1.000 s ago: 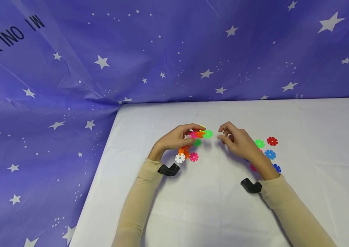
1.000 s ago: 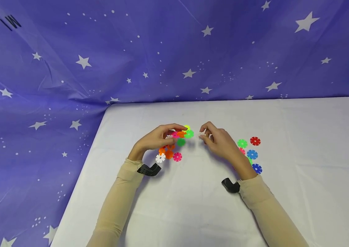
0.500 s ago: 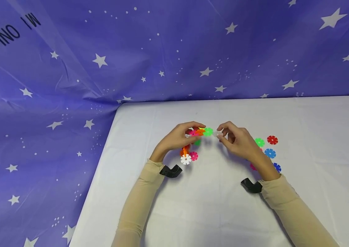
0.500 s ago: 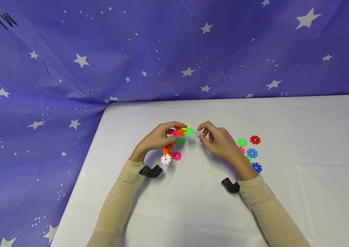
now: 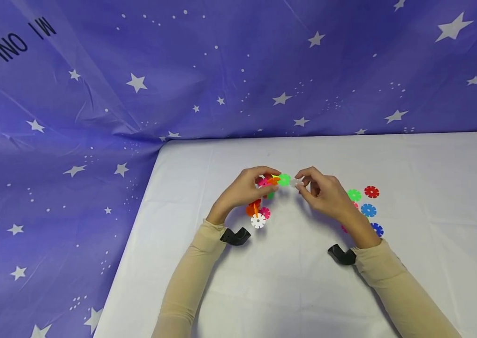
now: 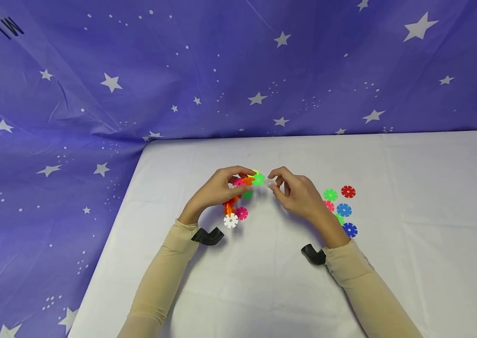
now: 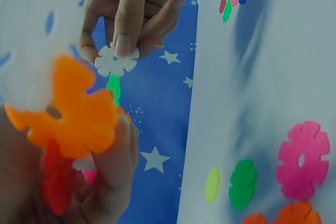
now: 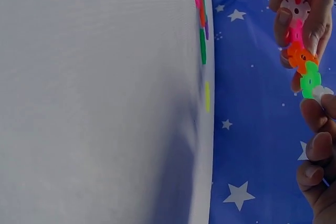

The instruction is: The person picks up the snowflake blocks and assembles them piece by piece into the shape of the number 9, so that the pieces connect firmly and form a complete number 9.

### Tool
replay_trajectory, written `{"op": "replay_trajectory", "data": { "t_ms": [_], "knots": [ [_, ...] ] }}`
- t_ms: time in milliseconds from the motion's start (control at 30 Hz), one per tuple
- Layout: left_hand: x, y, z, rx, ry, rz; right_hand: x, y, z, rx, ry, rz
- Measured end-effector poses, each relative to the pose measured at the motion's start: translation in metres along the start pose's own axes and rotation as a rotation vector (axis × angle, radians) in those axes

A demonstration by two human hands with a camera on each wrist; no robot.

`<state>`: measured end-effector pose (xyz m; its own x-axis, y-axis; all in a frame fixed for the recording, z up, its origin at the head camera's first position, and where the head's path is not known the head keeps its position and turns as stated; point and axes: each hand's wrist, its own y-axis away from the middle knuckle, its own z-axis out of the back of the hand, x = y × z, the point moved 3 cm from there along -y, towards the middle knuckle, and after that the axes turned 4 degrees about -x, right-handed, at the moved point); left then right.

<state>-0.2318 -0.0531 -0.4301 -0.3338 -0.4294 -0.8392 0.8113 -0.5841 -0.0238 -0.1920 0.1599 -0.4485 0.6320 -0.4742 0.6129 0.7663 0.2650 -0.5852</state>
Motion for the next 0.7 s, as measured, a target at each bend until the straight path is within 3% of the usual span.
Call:
{"op": "replay_trajectory", "data": {
  "t_ms": [200,700],
  "knots": [
    [-0.0033,-0.0015,-0.001,-0.039,-0.087,-0.044,0.0016,0.0003,-0.0002,-0.021,0.05,0.019],
    [-0.0021,-0.0014,-0.0012,-0.102,-0.059,0.033,0.0015,0.0012,-0.0035,-0.028,0.021,0.039]
  ]
}}
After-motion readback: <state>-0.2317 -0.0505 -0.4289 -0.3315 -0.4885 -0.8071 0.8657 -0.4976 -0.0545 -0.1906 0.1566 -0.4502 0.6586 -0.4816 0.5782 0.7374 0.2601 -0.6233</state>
